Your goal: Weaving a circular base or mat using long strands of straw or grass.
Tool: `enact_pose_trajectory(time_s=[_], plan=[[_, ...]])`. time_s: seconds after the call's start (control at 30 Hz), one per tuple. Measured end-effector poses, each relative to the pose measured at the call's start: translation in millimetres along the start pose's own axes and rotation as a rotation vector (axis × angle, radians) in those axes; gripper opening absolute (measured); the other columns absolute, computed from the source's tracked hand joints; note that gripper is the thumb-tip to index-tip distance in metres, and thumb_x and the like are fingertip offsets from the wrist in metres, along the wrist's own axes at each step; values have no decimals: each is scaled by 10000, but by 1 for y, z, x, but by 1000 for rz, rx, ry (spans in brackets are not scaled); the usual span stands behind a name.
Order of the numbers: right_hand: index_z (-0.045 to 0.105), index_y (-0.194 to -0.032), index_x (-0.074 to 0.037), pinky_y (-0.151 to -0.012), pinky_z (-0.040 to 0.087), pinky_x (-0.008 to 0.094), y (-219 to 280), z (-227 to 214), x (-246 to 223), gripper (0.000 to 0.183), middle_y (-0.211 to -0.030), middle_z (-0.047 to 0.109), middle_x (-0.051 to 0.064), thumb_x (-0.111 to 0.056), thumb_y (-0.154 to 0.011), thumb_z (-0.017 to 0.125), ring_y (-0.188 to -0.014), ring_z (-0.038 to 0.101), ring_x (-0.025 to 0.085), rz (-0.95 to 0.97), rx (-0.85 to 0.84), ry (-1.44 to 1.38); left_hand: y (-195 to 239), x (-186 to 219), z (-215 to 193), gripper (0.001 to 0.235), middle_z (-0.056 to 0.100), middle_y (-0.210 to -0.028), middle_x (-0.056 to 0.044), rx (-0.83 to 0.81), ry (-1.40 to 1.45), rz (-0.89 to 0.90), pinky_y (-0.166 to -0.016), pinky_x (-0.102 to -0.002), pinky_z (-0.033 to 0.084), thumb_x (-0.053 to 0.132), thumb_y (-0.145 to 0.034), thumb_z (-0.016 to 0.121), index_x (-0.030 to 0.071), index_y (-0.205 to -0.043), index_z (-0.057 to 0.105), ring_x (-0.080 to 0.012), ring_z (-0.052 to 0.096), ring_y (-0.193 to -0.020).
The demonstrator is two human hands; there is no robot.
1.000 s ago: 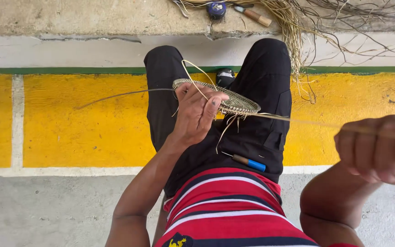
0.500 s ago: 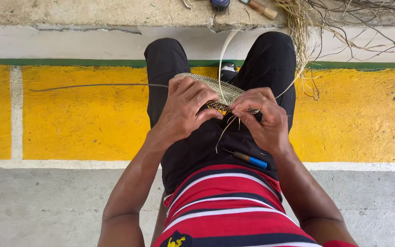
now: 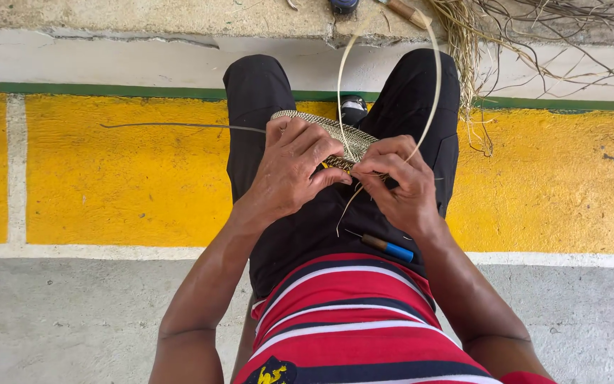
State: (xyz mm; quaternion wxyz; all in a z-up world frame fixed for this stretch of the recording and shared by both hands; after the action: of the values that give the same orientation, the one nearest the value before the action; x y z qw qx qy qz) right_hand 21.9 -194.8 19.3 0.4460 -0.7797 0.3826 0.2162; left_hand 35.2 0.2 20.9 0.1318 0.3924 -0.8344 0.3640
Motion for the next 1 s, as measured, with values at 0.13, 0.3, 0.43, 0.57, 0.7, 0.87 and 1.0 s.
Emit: enact_pose_trajectory(time_s=[0.13,0.3,0.43,0.57,0.7,0.87,1.0], plan=[[692,-1033,-72,-841,549,319,0,-2,0,226,-1064,647,62,32,-879,822,-1011,652,181,120,-15,-86,3,3,0,422,601,-1070,21,5,0,26,-1042,-457,338,310,-832,853,169,-1172,647,-212,568,-1070],[719,-1008,-71,-787,532,297,-11,-12,7,226,-1026,610,81,10,-838,844,-959,624,180,34,-54,-46,10,6,7,381,617,-1119,36,13,-55,51,-1065,-450,352,199,-887,840,171,-1207,635,-196,579,-1088],[707,-999,-67,-801,570,281,-26,-9,57,114,-1007,644,60,-67,-899,762,-938,655,153,154,-355,-315,17,10,7,359,614,-1125,15,57,-42,61,-1064,-459,349,231,-891,821,169,-1187,626,-217,575,-1105],[713,-1037,-71,-669,553,264,-41,26,81,234,-811,690,11,-272,-1022,594,-751,673,75,350,-610,-193,18,11,11,324,615,-1087,32,46,-61,61,-1046,-450,346,239,-922,806,185,-1200,650,-194,577,-1070],[682,-976,-31,-636,490,321,-41,42,75,326,-760,597,39,-314,-1096,574,-736,524,94,283,-684,-527,21,12,9,319,646,-1105,35,28,-37,51,-1043,-445,342,221,-924,795,182,-1205,648,-191,584,-1079],[603,-791,-50,-575,418,347,-46,0,21,326,-708,547,18,-152,-1100,589,-614,545,149,108,-250,-198,19,15,12,320,681,-1107,36,28,3,68,-1021,-432,339,184,-926,786,171,-1217,655,-180,592,-1060],[556,-770,-8,-583,382,413,-36,-16,-27,270,-686,501,78,-20,-1024,648,-615,488,264,-350,-141,-91,15,13,8,316,672,-1109,35,10,9,50,-1035,-435,351,162,-930,780,180,-1216,646,-193,596,-1075]])
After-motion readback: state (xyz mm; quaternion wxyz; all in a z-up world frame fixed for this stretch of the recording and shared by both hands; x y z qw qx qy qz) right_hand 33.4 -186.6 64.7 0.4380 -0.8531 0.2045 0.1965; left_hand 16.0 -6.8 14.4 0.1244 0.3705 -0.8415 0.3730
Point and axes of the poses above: each hand's wrist, its own y-axis away from the middle knuckle, its own z-axis out of the palm, x = y × z, the point moved 4 cm from there along -y, towards the middle knuckle
